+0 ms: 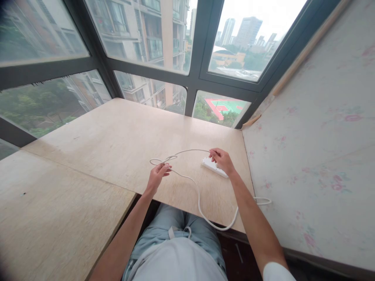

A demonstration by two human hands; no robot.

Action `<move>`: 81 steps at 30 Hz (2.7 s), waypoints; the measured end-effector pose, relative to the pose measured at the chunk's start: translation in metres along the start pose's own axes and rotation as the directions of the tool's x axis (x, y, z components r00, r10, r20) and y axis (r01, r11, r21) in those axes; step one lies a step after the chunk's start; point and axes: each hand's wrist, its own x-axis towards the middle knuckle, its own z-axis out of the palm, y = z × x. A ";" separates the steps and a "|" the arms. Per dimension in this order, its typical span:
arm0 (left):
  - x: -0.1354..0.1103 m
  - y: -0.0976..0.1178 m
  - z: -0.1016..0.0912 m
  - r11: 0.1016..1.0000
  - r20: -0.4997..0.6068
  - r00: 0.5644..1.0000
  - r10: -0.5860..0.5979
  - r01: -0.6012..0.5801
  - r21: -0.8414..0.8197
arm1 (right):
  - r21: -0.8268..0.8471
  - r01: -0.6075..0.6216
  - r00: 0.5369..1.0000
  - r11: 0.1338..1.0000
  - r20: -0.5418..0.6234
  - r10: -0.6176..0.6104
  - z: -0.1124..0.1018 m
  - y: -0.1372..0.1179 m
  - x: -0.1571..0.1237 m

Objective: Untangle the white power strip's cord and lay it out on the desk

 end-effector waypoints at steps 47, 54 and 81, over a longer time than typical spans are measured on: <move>0.006 0.005 0.020 0.567 0.092 0.968 0.233 -0.213 0.796 | -0.308 0.208 0.929 0.928 0.359 -0.090 -0.024 -0.054 0.013; 0.034 0.007 0.033 0.687 0.439 0.858 0.265 -0.488 0.539 | -0.142 0.328 0.849 0.934 0.477 -0.226 0.013 -0.061 0.065; -0.031 -0.001 0.026 0.967 -0.063 0.998 0.014 -0.030 -0.251 | -0.156 0.561 0.755 0.813 0.500 -0.425 0.126 -0.050 -0.029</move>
